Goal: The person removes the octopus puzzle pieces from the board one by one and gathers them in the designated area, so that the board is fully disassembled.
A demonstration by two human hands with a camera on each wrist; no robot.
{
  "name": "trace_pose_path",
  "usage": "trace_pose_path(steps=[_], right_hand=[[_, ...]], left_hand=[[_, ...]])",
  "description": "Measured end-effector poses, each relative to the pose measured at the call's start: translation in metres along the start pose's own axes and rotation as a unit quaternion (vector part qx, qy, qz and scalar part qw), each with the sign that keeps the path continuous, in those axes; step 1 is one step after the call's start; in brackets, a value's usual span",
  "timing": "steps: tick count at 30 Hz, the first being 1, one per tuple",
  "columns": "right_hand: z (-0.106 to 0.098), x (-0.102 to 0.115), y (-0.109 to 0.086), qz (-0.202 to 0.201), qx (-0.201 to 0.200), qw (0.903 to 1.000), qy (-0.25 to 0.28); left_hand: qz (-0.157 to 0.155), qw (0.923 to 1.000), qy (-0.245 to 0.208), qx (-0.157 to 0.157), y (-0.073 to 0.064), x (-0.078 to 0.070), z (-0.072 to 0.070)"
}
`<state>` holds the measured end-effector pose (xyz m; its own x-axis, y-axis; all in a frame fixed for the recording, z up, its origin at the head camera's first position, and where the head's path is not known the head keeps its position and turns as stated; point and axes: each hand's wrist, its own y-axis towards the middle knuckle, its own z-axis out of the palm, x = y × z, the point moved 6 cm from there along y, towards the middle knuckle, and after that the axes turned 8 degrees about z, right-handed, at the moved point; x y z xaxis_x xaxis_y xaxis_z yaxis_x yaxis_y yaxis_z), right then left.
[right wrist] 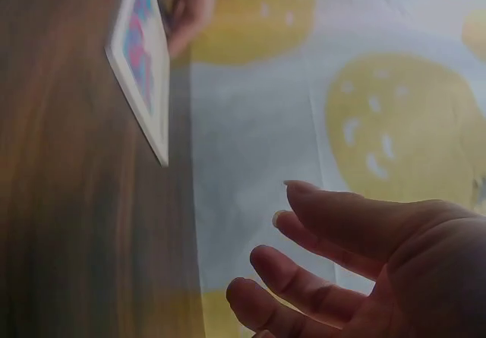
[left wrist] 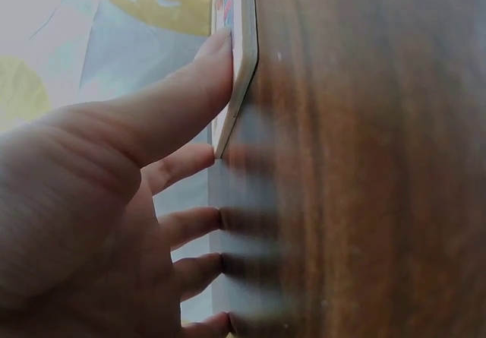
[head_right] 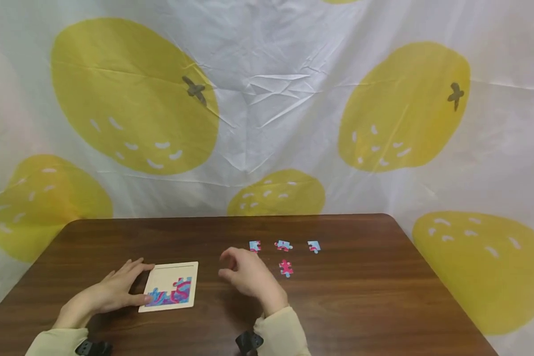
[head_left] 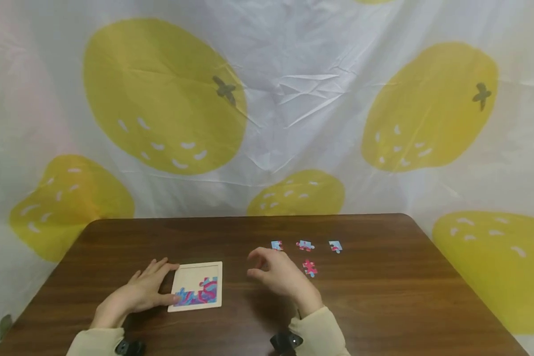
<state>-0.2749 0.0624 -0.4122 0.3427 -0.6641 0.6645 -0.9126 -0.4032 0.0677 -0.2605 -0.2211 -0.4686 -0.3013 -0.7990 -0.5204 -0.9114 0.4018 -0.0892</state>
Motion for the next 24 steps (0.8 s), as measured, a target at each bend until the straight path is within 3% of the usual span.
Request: trace_pose_path(steps=[4, 11, 15, 19, 24], right_hand=[[0.026, 0.011, 0.010, -0.008, 0.025, 0.9997, 0.000], [0.078, 0.012, 0.029, 0.032, 0.050, 0.9977, 0.034], [0.084, 0.012, 0.035, 0.059, 0.038, 0.9970, 0.032], [0.087, 0.011, 0.036, 0.092, 0.038, 0.9950, -0.002], [0.089, 0.017, 0.036, 0.102, 0.022, 0.9941, -0.029]], left_hand=[[0.001, 1.0000, -0.006, 0.003, 0.004, -0.002, 0.000], [0.009, 0.9999, -0.005, 0.005, 0.006, -0.005, 0.001], [0.009, 0.9999, -0.004, 0.009, 0.005, -0.006, 0.002], [0.009, 0.9998, -0.005, 0.015, 0.005, -0.005, 0.002], [0.010, 0.9999, 0.006, 0.011, 0.003, -0.006, 0.000]])
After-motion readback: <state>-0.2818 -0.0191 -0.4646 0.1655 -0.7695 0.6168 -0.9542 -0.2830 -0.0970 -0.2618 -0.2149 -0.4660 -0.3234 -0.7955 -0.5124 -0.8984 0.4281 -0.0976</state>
